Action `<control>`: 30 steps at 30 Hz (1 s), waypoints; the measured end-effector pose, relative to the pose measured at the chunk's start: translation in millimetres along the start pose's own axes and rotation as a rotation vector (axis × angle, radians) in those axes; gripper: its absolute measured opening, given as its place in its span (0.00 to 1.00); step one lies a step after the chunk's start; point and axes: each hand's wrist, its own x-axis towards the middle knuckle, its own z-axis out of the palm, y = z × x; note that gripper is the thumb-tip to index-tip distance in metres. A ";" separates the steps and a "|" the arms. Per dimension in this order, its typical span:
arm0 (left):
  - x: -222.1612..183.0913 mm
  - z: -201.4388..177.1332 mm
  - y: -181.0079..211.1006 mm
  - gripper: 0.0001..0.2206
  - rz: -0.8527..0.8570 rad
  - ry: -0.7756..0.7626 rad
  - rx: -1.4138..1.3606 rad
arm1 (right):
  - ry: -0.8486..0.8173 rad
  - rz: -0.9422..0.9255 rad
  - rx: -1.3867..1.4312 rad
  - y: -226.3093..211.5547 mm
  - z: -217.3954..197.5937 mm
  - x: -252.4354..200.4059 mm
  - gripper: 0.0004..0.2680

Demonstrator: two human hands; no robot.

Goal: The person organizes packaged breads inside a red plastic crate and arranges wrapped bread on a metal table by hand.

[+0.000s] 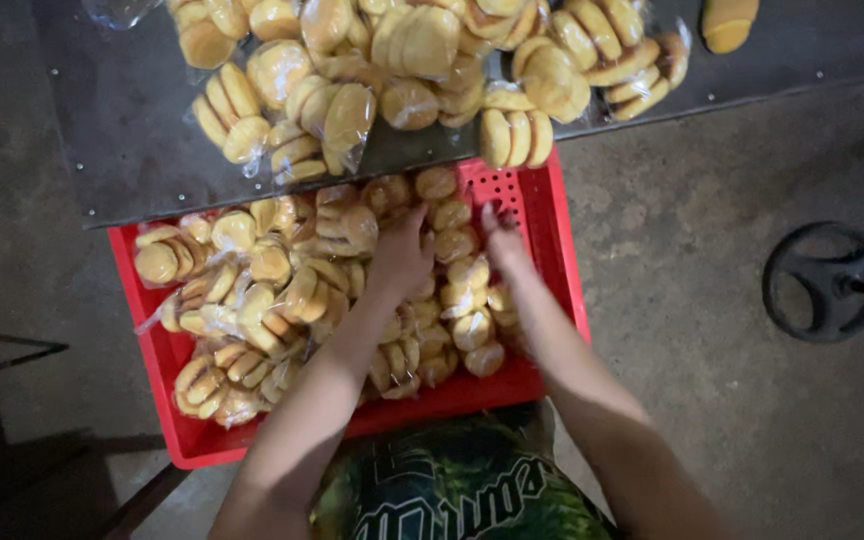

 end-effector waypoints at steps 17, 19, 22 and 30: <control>38.2 136.5 -32.3 0.20 0.368 -0.426 0.702 | -0.250 0.214 -1.124 0.4 -42.5 -113.2 0.36; 28.4 147.4 -26.2 0.21 0.372 -0.290 0.760 | -0.210 0.205 -1.169 -0.1 -36.4 -124.0 0.38; -7.1 124.7 4.8 0.16 0.365 -0.592 0.644 | -0.144 0.137 -1.180 1.8 -29.9 -132.4 0.32; -62.3 52.5 33.2 0.12 0.358 -0.429 0.350 | 0.175 -0.240 -0.846 -42.4 -49.7 -188.9 0.30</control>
